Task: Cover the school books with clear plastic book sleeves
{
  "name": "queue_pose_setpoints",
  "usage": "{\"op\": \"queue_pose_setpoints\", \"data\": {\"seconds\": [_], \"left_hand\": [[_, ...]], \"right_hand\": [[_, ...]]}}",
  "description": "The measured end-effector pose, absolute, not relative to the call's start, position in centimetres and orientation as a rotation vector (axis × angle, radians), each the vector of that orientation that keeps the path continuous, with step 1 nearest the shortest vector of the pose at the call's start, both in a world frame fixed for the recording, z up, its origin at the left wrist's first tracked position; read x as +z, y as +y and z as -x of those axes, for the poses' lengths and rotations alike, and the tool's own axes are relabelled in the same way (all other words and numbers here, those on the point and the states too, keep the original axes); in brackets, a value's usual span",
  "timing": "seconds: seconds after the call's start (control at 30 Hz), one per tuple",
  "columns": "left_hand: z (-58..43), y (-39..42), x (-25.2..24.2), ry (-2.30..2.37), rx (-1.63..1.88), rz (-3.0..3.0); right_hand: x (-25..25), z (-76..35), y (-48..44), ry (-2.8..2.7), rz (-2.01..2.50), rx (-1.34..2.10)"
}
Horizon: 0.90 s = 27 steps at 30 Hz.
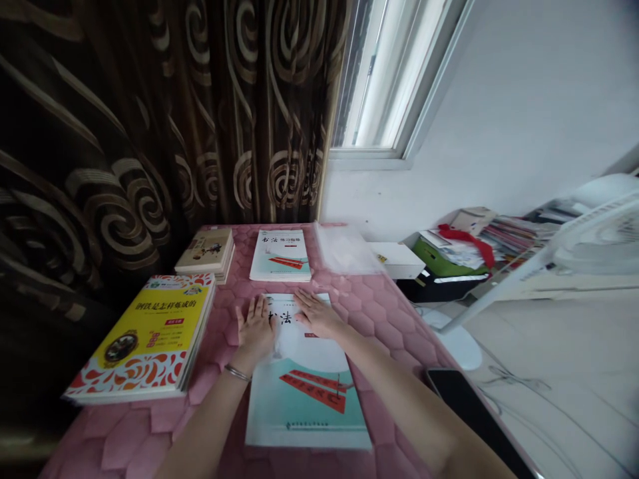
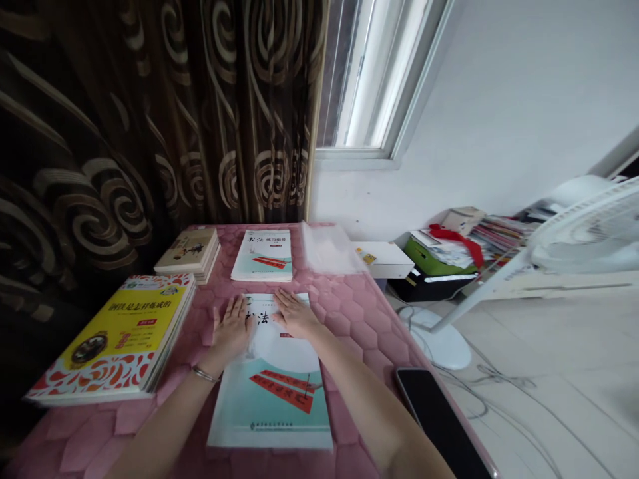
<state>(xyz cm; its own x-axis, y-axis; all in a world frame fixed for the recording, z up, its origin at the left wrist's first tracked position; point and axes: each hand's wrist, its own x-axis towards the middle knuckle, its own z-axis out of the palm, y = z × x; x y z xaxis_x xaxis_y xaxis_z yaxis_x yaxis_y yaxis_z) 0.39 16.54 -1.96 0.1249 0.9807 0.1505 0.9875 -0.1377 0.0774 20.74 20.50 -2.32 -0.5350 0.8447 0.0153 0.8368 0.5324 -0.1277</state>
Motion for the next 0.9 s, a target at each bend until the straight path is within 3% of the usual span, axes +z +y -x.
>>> {"op": "queue_pose_setpoints", "data": {"seconds": [0.23, 0.4, 0.57, 0.9], "left_hand": [[2.1, 13.6, -1.4, -1.963, -0.202, 2.234], [-3.7, 9.0, -2.0, -1.760, -0.243, 2.388], [-8.0, 5.3, -5.0, -1.876, -0.405, 2.452], [1.2, 2.4, -5.7, -1.693, -0.531, 2.226]], "right_hand": [[-2.4, -20.7, 20.5, -2.656, 1.489, 0.185], [-2.8, -20.7, 20.6, -2.652, 1.467, 0.175], [-3.0, -20.8, 20.7, -2.621, 1.428, 0.152], [-1.9, -20.6, 20.6, -2.611, 1.450, 0.221]]}}
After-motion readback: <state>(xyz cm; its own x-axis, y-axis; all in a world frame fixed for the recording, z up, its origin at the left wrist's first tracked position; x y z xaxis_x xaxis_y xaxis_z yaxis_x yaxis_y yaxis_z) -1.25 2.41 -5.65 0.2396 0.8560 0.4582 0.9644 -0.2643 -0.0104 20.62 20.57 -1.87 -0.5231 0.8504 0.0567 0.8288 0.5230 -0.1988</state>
